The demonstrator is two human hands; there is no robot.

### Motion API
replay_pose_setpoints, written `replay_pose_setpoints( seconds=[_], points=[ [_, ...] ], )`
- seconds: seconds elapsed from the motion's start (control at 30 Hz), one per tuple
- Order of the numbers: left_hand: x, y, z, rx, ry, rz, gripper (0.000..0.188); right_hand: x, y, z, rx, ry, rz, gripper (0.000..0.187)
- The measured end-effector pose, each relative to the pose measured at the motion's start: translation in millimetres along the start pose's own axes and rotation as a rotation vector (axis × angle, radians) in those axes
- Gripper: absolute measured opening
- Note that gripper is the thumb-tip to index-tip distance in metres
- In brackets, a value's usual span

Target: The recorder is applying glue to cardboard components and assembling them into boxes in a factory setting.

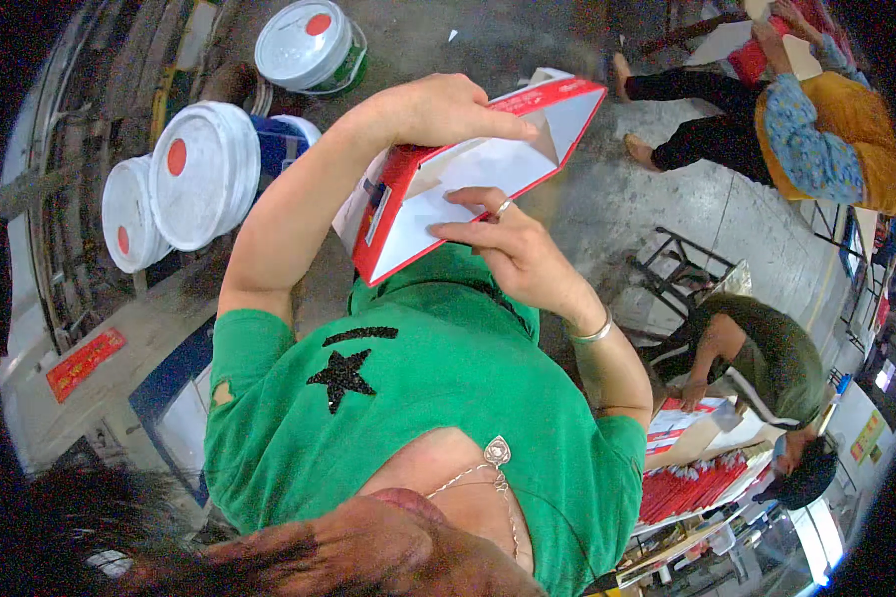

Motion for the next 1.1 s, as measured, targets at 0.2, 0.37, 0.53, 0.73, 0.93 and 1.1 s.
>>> replay_pose_setpoints(
  seconds=[0.2,0.37,0.53,0.73,0.93,1.1],
  points=[
    [16.0,-52.4,-39.9,-0.067,0.026,0.011,0.082,29.7,-39.1,-50.9,-0.035,-0.148,0.126,0.038],
    [17.7,-97.8,-80.0,-0.081,0.022,0.061,0.080,44.5,-92.2,-80.2,-0.088,-0.180,0.161,0.039],
    [-0.4,-148.6,-131.8,-0.151,0.132,0.080,0.084,61.9,-168.8,-104.2,-0.170,-0.099,0.119,0.043],
    [-16.7,-175.2,-236.8,-0.070,0.261,0.089,0.081,85.5,-256.0,-148.4,-0.244,-0.191,0.270,0.027],
    [-12.7,-204.8,-314.4,0.028,0.215,0.082,0.080,86.6,-332.3,-183.9,-0.223,-0.225,0.154,0.026],
    [-14.9,-253.1,-353.0,0.050,0.204,0.047,0.081,95.1,-382.3,-215.9,-0.255,-0.178,-0.022,0.028]
  ],
)
Point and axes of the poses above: each hand's wrist, its own y-axis away from the middle knuckle, its own z-axis out of the palm, x = y × z, the point moved 10 cm from there along -y, towards the middle knuckle, and after that the axes turned 2 degrees about y, right-handed, at the moved point
